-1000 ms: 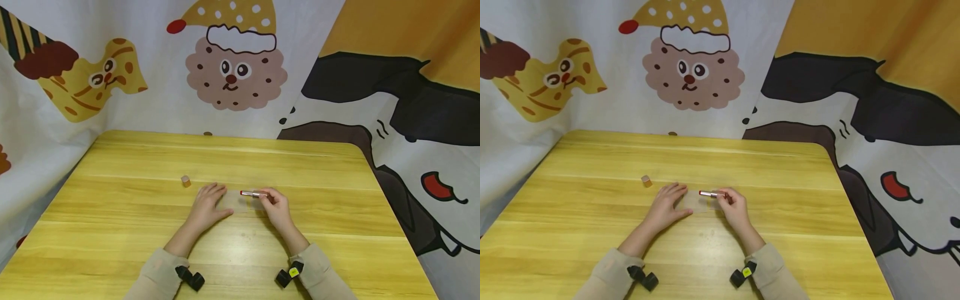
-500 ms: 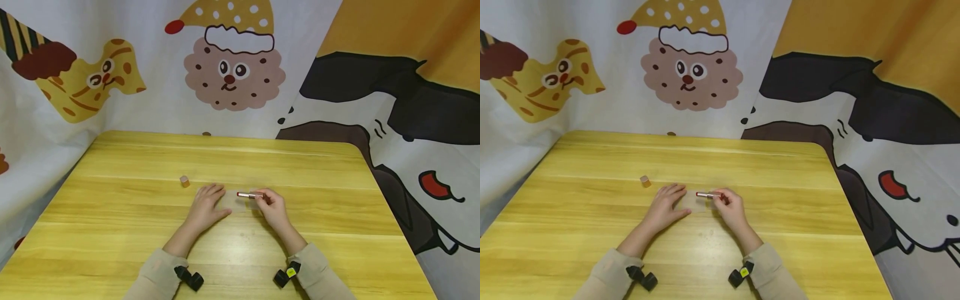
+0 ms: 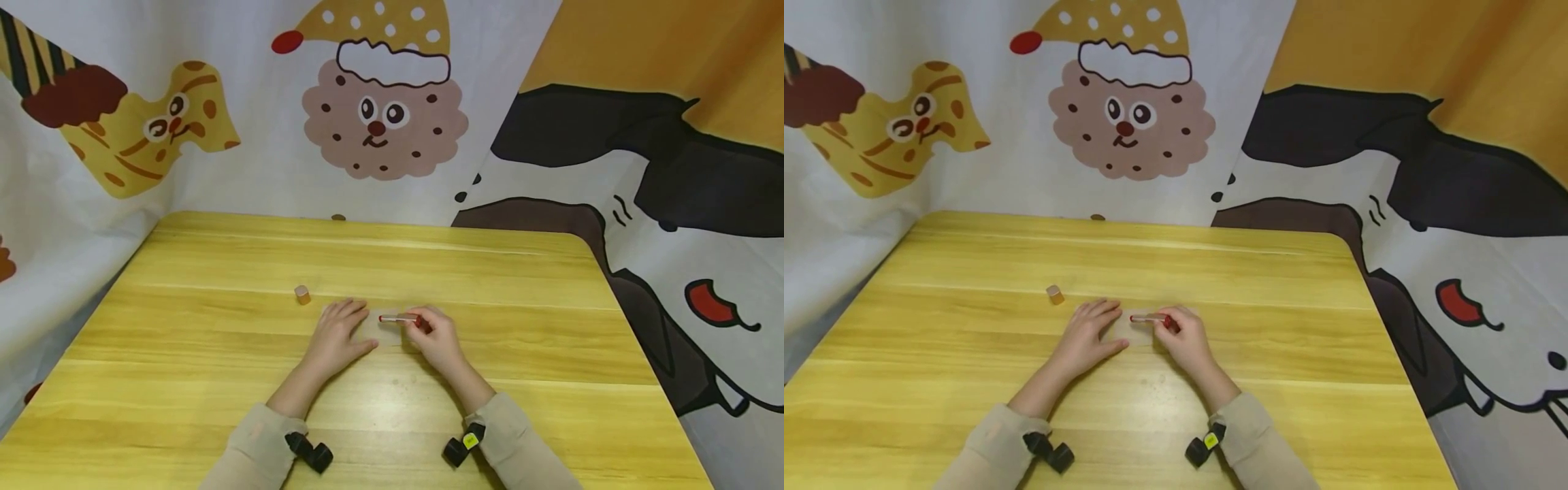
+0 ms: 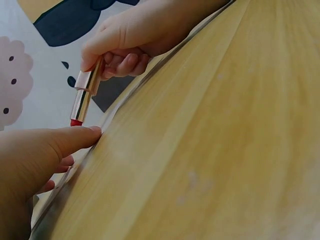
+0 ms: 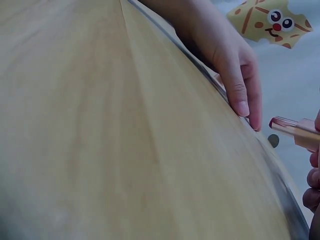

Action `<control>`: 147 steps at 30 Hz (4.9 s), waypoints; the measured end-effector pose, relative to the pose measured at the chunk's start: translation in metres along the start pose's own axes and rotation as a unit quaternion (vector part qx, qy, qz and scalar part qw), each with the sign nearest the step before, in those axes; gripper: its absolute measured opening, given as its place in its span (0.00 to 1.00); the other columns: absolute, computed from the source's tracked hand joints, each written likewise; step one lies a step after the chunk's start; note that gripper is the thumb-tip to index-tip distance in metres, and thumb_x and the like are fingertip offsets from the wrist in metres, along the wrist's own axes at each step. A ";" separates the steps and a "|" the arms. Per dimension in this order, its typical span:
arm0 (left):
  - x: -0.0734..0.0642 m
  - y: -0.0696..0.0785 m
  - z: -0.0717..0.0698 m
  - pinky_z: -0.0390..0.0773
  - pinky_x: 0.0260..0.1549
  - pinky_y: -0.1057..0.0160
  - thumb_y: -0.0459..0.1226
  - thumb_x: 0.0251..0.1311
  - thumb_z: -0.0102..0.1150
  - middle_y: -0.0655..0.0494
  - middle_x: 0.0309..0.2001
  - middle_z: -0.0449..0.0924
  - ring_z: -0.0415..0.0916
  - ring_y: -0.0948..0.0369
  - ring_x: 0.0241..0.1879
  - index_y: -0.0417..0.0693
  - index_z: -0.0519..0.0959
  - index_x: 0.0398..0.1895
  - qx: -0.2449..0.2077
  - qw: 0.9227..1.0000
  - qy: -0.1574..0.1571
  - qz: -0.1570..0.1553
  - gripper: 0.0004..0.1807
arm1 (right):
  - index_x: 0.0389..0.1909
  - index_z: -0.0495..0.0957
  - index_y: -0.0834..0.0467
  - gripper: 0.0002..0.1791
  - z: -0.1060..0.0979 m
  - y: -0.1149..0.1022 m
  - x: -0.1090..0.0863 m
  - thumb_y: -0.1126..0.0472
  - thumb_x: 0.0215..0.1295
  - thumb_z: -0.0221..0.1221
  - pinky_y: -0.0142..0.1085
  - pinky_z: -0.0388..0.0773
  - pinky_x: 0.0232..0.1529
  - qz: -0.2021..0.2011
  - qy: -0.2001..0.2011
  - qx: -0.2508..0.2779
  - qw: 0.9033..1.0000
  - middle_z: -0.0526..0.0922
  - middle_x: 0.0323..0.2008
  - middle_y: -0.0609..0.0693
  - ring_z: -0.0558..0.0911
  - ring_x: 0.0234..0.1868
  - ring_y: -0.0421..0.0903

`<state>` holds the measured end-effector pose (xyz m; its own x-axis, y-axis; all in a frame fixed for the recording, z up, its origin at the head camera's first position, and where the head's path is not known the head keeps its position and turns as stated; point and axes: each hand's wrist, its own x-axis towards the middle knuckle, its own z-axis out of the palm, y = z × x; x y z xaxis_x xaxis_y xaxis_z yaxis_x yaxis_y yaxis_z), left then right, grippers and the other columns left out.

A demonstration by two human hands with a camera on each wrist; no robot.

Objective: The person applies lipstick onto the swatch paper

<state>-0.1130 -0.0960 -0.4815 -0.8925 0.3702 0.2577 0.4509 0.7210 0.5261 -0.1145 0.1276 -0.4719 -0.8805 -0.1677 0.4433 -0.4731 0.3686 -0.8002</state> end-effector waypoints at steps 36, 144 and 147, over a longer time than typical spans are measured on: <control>0.000 0.002 -0.002 0.48 0.66 0.46 0.51 0.53 0.68 0.47 0.65 0.67 0.57 0.47 0.67 0.38 0.75 0.60 -0.006 1.000 -0.007 -0.005 0.36 | 0.37 0.83 0.63 0.07 0.004 0.014 0.003 0.68 0.58 0.63 0.30 0.72 0.23 -0.017 -0.052 -0.074 0.996 0.75 0.26 0.44 0.71 0.25 0.38; 0.008 0.016 0.004 0.46 0.67 0.49 0.52 0.50 0.70 0.47 0.65 0.67 0.56 0.50 0.68 0.40 0.71 0.63 -0.058 0.998 0.012 0.016 0.40 | 0.38 0.76 0.79 0.08 -0.040 -0.021 0.003 0.78 0.63 0.50 0.24 0.59 0.14 0.134 0.099 0.174 0.971 0.66 0.14 0.57 0.64 0.15 0.34; 0.011 0.019 0.006 0.46 0.67 0.47 0.52 0.50 0.70 0.47 0.65 0.67 0.56 0.50 0.68 0.40 0.71 0.63 -0.064 0.998 0.011 0.021 0.41 | 0.38 0.76 0.79 0.08 -0.044 -0.019 0.003 0.78 0.63 0.51 0.24 0.60 0.15 0.137 0.104 0.170 0.970 0.66 0.15 0.62 0.64 0.15 0.35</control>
<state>-0.1139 -0.0750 -0.4738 -0.8731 0.3851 0.2990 0.4851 0.6241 0.6125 -0.1070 0.1602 -0.4375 -0.9663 0.0952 0.2393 -0.2361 0.0437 -0.9707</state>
